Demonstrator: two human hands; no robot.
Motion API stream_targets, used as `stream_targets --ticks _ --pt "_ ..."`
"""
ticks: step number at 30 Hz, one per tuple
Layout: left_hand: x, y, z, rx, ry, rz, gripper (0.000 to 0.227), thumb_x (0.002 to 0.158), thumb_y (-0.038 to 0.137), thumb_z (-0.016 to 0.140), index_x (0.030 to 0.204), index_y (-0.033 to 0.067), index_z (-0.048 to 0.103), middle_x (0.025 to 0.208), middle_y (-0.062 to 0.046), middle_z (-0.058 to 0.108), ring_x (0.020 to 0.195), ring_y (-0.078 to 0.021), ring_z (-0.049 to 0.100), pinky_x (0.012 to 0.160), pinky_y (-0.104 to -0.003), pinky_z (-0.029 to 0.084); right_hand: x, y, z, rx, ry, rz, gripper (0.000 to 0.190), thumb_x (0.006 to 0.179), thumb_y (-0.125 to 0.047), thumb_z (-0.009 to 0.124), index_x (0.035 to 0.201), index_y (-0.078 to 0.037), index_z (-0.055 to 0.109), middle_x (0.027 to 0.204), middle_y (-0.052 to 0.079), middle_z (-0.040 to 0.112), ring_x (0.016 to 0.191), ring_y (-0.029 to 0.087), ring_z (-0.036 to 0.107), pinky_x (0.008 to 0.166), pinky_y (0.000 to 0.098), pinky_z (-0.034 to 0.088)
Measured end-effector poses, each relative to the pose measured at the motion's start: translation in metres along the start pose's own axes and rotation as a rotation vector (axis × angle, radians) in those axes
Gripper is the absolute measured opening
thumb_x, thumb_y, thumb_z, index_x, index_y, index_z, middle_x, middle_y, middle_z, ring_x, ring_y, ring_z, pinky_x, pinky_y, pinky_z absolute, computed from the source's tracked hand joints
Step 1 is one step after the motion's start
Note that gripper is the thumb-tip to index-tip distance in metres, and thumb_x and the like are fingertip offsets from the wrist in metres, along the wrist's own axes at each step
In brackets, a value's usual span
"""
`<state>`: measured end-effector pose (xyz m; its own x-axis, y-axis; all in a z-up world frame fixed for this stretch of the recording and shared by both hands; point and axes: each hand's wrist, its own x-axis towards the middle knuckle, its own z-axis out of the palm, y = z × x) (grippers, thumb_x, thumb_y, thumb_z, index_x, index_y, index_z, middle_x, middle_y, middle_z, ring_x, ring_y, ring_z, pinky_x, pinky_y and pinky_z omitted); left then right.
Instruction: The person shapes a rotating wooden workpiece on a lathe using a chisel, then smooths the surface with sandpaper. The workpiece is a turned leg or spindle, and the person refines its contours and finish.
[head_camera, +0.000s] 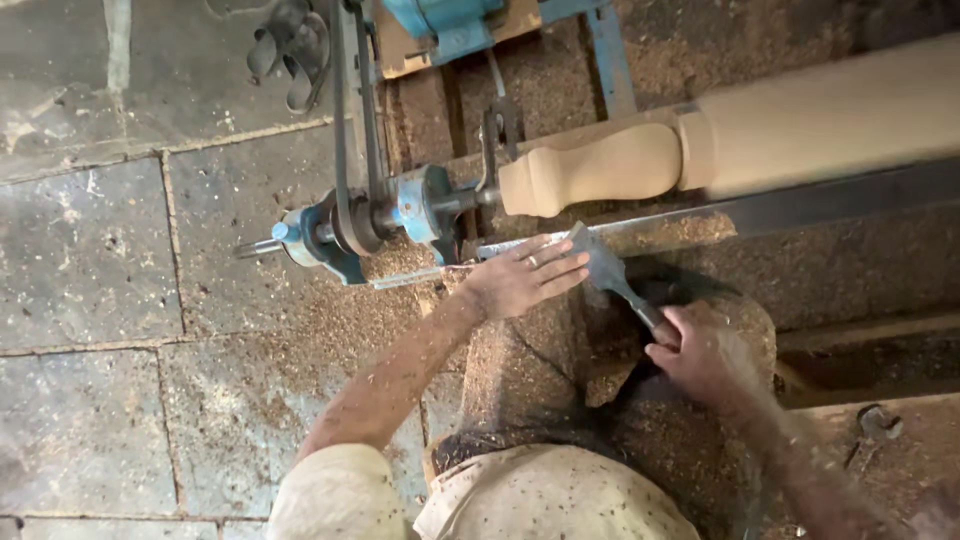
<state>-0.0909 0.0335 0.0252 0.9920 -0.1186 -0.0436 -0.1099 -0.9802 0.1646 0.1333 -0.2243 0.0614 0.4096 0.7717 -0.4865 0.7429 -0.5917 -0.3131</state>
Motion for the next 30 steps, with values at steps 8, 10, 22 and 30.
stream_targets --ticks 8,10,22,30 --pt "0.009 -0.004 0.002 0.089 -0.003 -0.01 0.069 0.095 0.011 0.054 0.16 0.015 0.031 0.167 -0.004 0.033 0.153 -0.0214 0.036 0.127 -0.037 0.032 0.05 0.009 -0.053 0.119 -0.334 -0.066 0.076 0.076 -0.05 0.081 0.143 -0.029 0.052 0.091 0.005 0.076 0.086 0.025 0.075 0.08 0.0434 0.058" --pt "0.005 -0.004 0.005 -0.004 0.088 -0.038 0.065 0.097 0.01 0.054 0.159 0.011 0.034 0.167 -0.007 0.036 0.152 -0.0239 0.039 0.128 -0.039 0.034 0.054 0.006 -0.061 0.165 -0.367 -0.072 0.077 0.075 -0.048 0.083 0.143 -0.03 0.051 0.083 0.006 0.075 0.079 0.024 0.074 0.076 0.0426 0.058" --pt "0.004 -0.003 -0.014 -0.04 0.343 -0.072 0.052 0.097 0.012 0.057 0.148 0.0039 0.054 0.154 -0.013 0.055 0.142 -0.0268 0.055 0.122 -0.041 0.044 0.055 -0.023 -0.08 0.164 -0.385 0.035 0.073 0.079 -0.037 0.081 0.146 -0.03 0.052 0.085 0.01 0.076 0.075 0.026 0.075 0.075 0.0424 0.058" --pt "0.005 -0.004 -0.018 -0.06 0.41 -0.081 0.05 0.095 0.013 0.061 0.144 0.0023 0.057 0.15 -0.013 0.058 0.137 -0.0282 0.06 0.118 -0.043 0.05 0.058 -0.027 -0.084 0.145 -0.366 -0.012 0.071 0.082 -0.033 0.077 0.148 -0.025 0.05 0.08 0.015 0.073 0.068 0.029 0.073 0.069 0.0423 0.058"
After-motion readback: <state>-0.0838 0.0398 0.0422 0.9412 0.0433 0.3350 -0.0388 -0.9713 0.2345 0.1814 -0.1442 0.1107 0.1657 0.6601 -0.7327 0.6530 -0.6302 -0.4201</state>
